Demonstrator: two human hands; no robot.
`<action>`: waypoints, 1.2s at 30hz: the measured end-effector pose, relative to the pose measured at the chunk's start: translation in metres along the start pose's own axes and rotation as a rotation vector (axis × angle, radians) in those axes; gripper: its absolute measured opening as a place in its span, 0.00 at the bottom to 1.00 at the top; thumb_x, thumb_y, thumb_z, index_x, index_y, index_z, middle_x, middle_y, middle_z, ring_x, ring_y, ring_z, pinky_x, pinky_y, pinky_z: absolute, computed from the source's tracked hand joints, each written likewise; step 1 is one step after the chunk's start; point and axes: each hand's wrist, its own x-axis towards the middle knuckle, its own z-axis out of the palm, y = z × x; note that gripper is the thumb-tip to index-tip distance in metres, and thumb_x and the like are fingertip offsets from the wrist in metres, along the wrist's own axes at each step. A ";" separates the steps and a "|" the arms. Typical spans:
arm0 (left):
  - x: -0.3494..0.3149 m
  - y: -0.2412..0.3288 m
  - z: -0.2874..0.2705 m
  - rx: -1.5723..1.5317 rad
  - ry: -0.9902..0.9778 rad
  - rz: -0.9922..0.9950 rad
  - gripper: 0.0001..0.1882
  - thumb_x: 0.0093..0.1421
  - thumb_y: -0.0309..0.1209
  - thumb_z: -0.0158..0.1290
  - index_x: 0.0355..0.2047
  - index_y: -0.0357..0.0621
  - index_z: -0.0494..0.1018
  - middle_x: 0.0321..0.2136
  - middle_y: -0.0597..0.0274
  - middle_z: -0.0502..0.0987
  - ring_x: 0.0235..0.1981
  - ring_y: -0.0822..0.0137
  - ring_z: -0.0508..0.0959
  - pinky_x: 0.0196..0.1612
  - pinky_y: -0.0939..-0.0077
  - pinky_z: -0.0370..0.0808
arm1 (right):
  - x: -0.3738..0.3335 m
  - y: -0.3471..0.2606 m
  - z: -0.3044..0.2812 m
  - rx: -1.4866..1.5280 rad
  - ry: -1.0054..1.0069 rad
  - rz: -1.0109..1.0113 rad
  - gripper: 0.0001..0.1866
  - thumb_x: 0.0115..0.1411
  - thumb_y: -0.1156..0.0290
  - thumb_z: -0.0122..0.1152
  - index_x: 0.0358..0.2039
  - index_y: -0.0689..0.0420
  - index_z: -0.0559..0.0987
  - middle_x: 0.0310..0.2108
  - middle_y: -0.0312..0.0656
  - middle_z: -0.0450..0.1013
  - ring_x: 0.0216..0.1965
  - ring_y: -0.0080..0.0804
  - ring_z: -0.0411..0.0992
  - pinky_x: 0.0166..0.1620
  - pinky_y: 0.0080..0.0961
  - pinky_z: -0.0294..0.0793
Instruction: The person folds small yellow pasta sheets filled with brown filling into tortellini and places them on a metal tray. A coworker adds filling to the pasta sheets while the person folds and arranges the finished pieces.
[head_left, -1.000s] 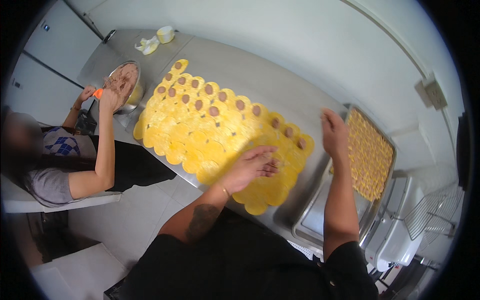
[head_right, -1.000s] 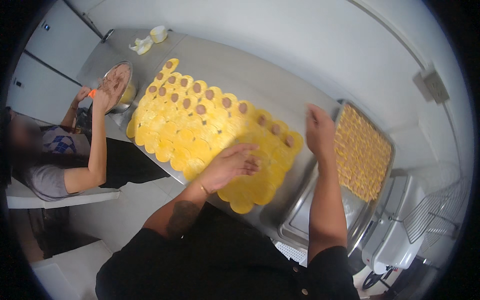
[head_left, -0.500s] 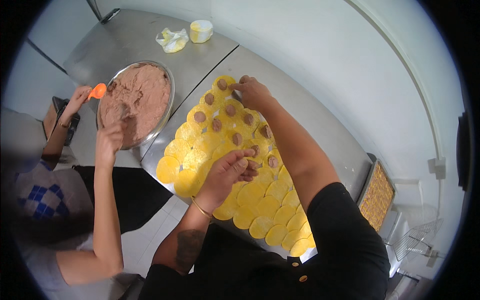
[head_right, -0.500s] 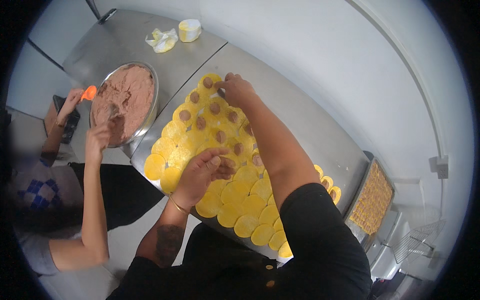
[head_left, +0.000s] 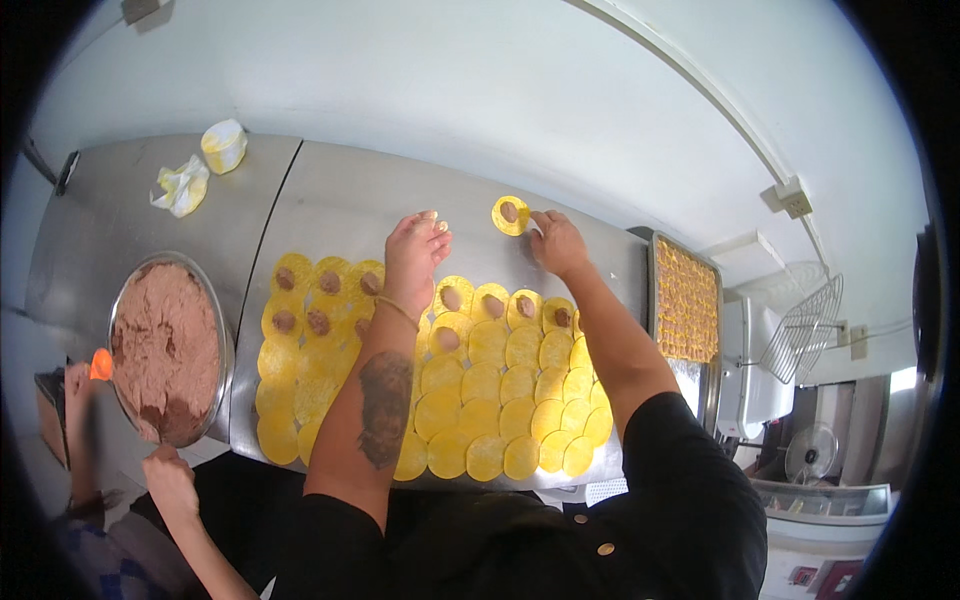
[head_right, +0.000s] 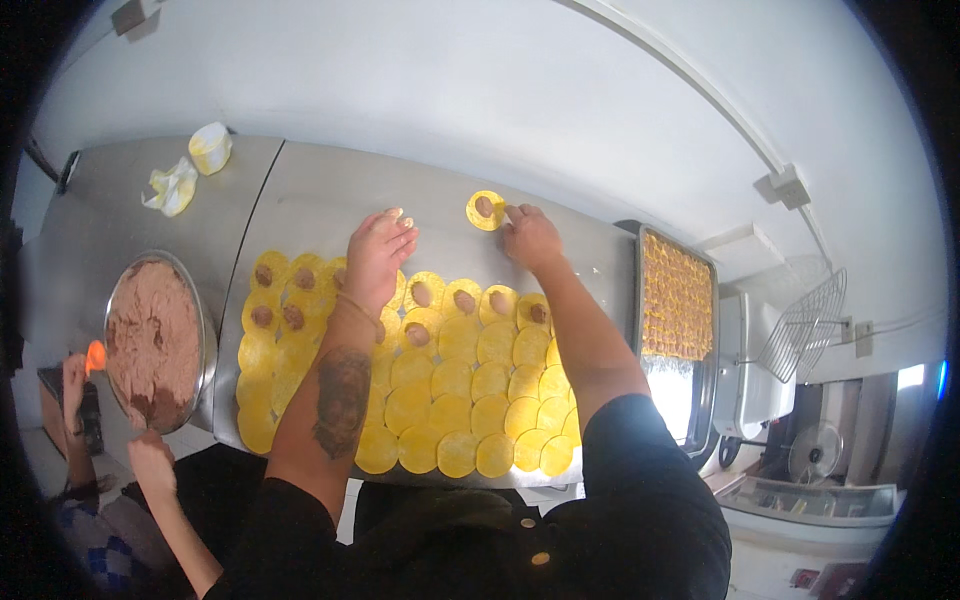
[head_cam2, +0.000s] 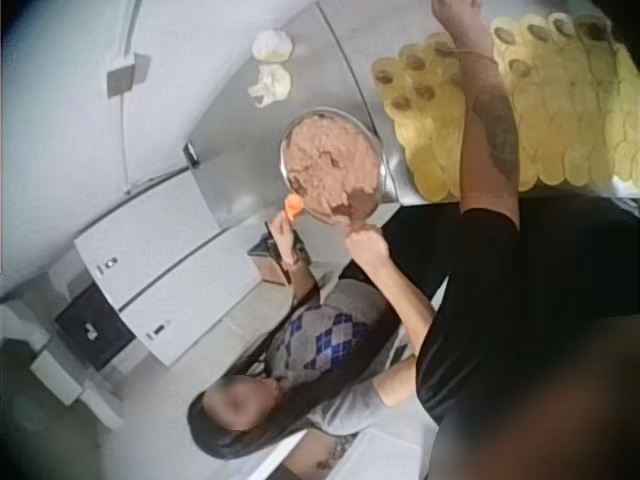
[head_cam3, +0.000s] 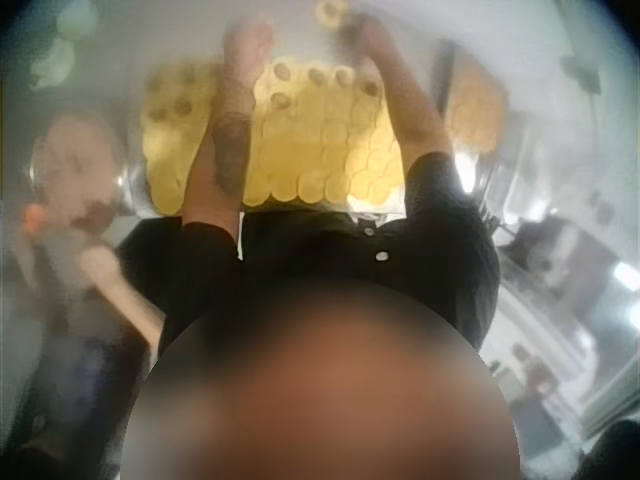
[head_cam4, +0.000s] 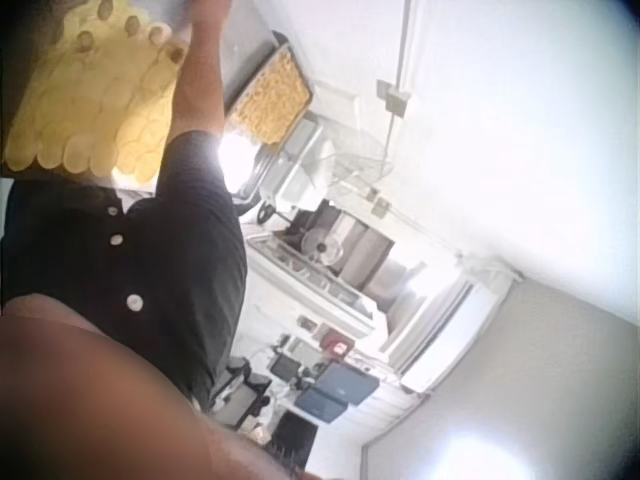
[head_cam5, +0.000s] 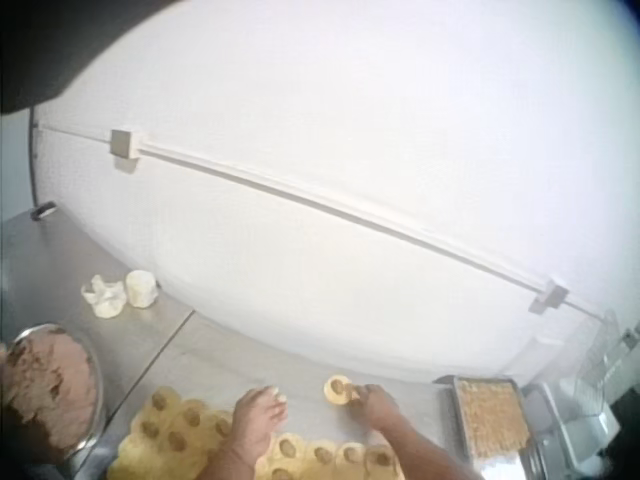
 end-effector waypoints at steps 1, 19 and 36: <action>0.013 -0.011 0.006 0.004 0.014 -0.015 0.15 0.70 0.37 0.55 0.52 0.43 0.71 0.44 0.57 0.77 0.46 0.60 0.79 0.52 0.66 0.77 | -0.005 -0.005 -0.002 -0.025 -0.025 0.038 0.17 0.61 0.73 0.56 0.50 0.53 0.83 0.43 0.43 0.78 0.52 0.43 0.73 0.52 0.41 0.75; 0.051 -0.106 0.068 -0.107 -0.096 -0.340 0.12 0.72 0.24 0.45 0.52 0.35 0.71 0.46 0.55 0.78 0.46 0.61 0.80 0.50 0.64 0.80 | -0.041 -0.070 -0.034 0.004 0.073 -0.065 0.18 0.61 0.66 0.61 0.49 0.61 0.80 0.37 0.47 0.77 0.41 0.47 0.74 0.46 0.40 0.72; -0.234 -0.104 0.131 -0.274 0.065 0.326 0.15 0.77 0.31 0.39 0.58 0.40 0.69 0.50 0.58 0.78 0.52 0.63 0.79 0.56 0.66 0.78 | -0.228 -0.129 -0.083 1.736 0.294 0.154 0.12 0.71 0.71 0.62 0.51 0.63 0.78 0.38 0.35 0.77 0.35 0.19 0.73 0.39 0.19 0.75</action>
